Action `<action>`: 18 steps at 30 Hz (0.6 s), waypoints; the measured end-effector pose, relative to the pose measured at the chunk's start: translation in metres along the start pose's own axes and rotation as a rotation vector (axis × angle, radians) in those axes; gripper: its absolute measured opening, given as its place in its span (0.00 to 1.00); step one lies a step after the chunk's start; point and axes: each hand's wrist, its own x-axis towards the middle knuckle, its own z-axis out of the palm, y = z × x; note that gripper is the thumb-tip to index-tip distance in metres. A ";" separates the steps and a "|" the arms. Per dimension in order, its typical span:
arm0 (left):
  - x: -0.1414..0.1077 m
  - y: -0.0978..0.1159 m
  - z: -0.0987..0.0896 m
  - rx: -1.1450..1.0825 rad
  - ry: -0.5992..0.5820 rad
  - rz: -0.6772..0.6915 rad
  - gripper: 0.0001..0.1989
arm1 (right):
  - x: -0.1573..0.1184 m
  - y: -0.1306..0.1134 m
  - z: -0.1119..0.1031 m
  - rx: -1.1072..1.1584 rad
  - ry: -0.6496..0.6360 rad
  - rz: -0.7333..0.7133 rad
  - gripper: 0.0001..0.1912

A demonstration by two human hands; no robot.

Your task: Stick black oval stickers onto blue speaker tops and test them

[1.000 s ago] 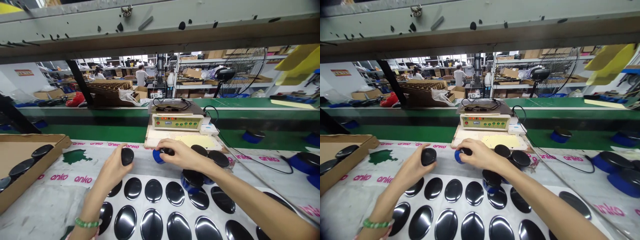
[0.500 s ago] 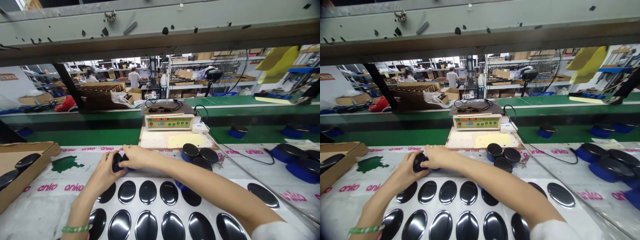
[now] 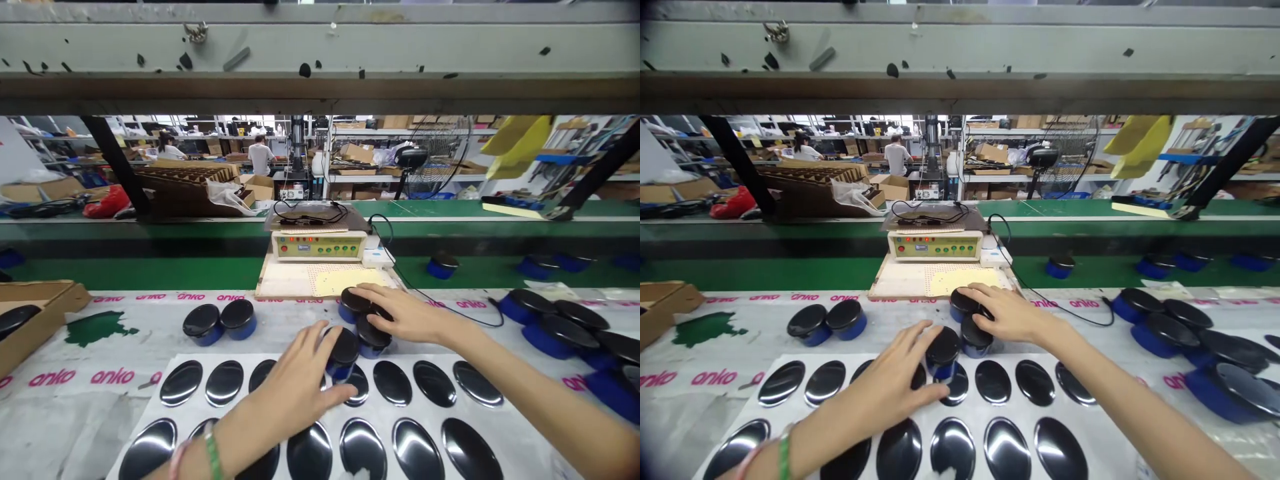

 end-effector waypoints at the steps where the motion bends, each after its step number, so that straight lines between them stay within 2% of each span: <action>1: 0.008 0.001 0.007 -0.019 -0.015 0.010 0.36 | -0.002 0.000 0.002 0.000 0.003 0.006 0.26; 3: 0.024 -0.003 0.013 -0.038 -0.015 0.028 0.36 | -0.001 0.001 0.006 0.006 0.027 0.028 0.26; 8: 0.062 -0.028 0.010 -0.032 0.100 0.013 0.33 | 0.010 0.003 0.028 0.031 0.157 0.097 0.27; 12: 0.075 -0.040 0.012 -0.021 0.042 -0.004 0.36 | 0.014 0.013 0.035 0.024 0.247 0.104 0.22; 15: 0.062 -0.037 0.005 -0.012 0.003 -0.039 0.43 | 0.009 0.046 0.021 -0.043 0.385 0.237 0.18; 18: 0.032 -0.022 -0.012 0.011 0.015 -0.105 0.41 | -0.001 0.101 0.002 -0.153 0.572 0.534 0.18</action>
